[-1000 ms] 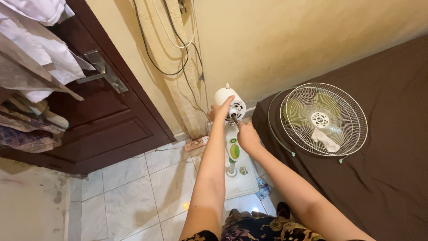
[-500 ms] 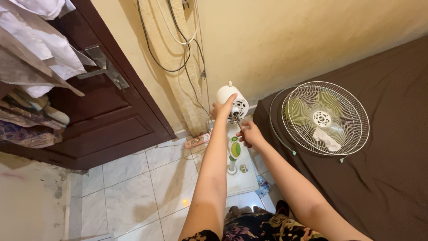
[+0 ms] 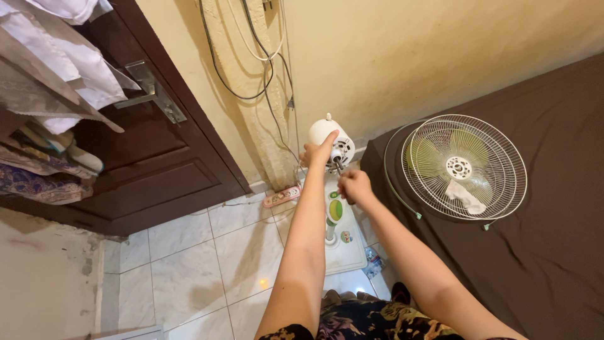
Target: The person services a pedestal fan in a bedroom. They hold the fan motor housing and use a screwdriver to unscrew and open the rear housing, then lift the front grille guard off the fan, place it on the bed, and wipe the grille and blade area with a cloth.
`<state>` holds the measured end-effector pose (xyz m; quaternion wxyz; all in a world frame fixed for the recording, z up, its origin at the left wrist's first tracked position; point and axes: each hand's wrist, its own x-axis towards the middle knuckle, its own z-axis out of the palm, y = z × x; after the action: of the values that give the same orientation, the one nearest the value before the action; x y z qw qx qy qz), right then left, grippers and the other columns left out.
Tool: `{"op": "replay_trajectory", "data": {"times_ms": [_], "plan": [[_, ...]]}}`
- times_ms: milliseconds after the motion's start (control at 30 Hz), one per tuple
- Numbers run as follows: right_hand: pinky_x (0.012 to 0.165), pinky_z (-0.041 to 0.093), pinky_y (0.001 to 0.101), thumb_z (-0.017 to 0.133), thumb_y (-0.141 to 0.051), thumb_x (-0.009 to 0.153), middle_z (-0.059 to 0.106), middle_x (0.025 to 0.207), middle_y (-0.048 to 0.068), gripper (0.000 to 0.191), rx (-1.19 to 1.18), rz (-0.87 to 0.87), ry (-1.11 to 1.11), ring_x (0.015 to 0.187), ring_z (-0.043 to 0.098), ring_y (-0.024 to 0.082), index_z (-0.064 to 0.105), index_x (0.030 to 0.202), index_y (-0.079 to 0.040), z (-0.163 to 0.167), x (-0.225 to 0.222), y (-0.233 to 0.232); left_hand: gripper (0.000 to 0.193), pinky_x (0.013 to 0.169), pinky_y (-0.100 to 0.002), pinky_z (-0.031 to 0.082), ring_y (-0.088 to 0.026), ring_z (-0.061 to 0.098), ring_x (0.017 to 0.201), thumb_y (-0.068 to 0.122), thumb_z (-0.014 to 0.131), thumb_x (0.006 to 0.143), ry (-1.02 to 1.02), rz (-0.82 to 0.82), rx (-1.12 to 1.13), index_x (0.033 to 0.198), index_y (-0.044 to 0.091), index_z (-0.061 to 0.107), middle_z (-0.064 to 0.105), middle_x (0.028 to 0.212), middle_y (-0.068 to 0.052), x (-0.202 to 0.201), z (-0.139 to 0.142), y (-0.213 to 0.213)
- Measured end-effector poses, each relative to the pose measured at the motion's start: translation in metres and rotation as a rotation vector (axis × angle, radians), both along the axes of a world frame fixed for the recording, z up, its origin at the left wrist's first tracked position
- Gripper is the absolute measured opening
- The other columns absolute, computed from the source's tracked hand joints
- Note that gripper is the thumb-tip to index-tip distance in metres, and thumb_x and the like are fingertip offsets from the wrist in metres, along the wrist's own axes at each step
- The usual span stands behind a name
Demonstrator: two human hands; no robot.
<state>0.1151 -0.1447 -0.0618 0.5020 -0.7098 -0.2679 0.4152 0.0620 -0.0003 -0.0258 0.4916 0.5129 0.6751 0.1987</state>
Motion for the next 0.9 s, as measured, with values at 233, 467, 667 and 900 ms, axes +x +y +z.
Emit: {"op": "replay_trajectory", "data": {"times_ms": [233, 467, 667, 900], "plan": [[0.05, 0.051, 0.0317, 0.05, -0.02, 0.103, 0.071, 0.087, 0.008, 0.024, -0.015, -0.022, 0.658, 0.064, 0.063, 0.016, 0.06, 0.108, 0.001, 0.008, 0.026, -0.007, 0.133, 0.119, -0.055, 0.031, -0.051, 0.029, 0.146, 0.081, 0.08, 0.05, -0.008, 0.009, 0.019, 0.147, -0.003, 0.046, 0.034, 0.154, -0.036, 0.0, 0.0, -0.001], [0.047, 0.051, 0.0346, 0.081, -0.008, 0.076, 0.069, 0.08, 0.012, 0.039, -0.032, 0.05, -0.238, 0.055, 0.065, 0.018, 0.058, 0.107, 0.002, 0.018, 0.013, -0.008, 0.134, 0.12, -0.054, 0.028, -0.049, 0.026, 0.148, 0.081, 0.081, 0.05, 0.004, 0.012, 0.019, 0.147, -0.004, 0.044, 0.031, 0.155, -0.036, 0.002, -0.001, 0.001], [0.053, 0.059, 0.033, 0.073, 0.001, 0.077, 0.072, 0.071, 0.017, 0.013, 0.056, 0.07, -0.491, 0.056, 0.075, 0.02, 0.065, 0.085, 0.007, 0.017, 0.002, -0.012, 0.134, 0.122, -0.051, 0.028, -0.046, 0.035, 0.146, 0.084, 0.078, 0.05, 0.031, -0.015, 0.032, 0.144, -0.007, 0.048, 0.041, 0.149, -0.037, 0.0, 0.0, 0.002], [0.063, 0.063, 0.0373, 0.065, -0.004, 0.098, 0.073, 0.088, 0.019, 0.013, 0.12, -0.098, 0.59, 0.074, 0.076, 0.027, 0.064, 0.1, 0.009, 0.008, 0.013, -0.006, 0.133, 0.12, -0.052, 0.028, -0.048, 0.036, 0.143, 0.083, 0.078, 0.05, 0.022, -0.012, 0.028, 0.144, -0.006, 0.048, 0.041, 0.148, -0.037, -0.003, 0.004, 0.001]]}}
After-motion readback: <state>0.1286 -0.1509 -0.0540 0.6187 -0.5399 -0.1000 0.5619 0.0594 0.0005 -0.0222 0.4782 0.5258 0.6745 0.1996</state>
